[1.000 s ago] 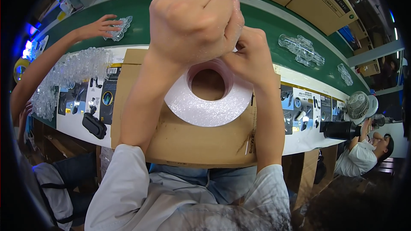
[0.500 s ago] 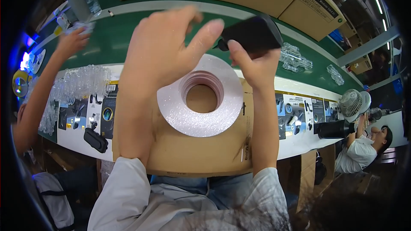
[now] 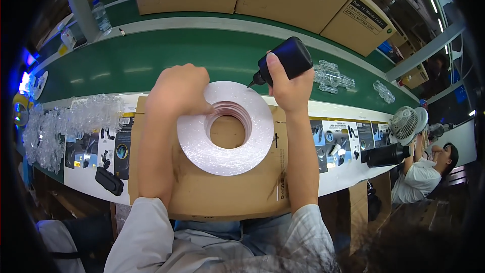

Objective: Apply adhesive or sealant from a squeeze bottle to circular foam rings on an assembly line.

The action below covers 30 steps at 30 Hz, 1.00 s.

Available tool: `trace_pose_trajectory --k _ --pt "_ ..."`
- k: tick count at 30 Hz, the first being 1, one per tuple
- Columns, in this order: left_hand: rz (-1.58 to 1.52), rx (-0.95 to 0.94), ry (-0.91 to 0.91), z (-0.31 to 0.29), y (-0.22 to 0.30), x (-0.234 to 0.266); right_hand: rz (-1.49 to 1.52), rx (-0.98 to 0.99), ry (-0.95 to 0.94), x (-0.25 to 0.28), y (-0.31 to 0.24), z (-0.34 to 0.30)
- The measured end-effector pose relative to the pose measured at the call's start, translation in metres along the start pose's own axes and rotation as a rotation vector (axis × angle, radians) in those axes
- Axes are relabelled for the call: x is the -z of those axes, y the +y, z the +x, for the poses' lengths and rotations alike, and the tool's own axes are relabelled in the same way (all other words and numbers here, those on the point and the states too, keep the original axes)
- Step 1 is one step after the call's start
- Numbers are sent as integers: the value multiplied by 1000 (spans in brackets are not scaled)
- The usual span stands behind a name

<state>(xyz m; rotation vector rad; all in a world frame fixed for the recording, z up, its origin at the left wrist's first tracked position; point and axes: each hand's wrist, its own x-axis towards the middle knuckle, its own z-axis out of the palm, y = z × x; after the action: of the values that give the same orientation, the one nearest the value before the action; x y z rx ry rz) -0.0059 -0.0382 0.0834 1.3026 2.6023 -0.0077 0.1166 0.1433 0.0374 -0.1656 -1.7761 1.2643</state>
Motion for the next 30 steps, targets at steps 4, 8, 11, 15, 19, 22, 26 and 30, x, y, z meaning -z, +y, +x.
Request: trace_pose_trajectory --k 4,8,11,15,19,22,26,30 --pt "-61 -5 20 2 -1 0 -4 7 -21 6 0 1" --pt "-74 8 22 0 -2 2 -7 -7 -45 4 4 0" --pt "-72 10 51 -2 -5 1 -17 2 -61 6 6 0" --pt "-69 28 33 -2 -6 2 -26 7 -67 6 7 0" --pt "-61 51 45 -3 -8 0 -39 12 -72 6 10 0" --pt "-62 32 74 -6 -5 5 -19 11 -67 8 8 0" --pt "-32 -28 53 -4 -2 3 -9 -12 -22 8 2 2" --pt "-68 -38 104 0 -2 -5 5 3 -7 8 -2 2"
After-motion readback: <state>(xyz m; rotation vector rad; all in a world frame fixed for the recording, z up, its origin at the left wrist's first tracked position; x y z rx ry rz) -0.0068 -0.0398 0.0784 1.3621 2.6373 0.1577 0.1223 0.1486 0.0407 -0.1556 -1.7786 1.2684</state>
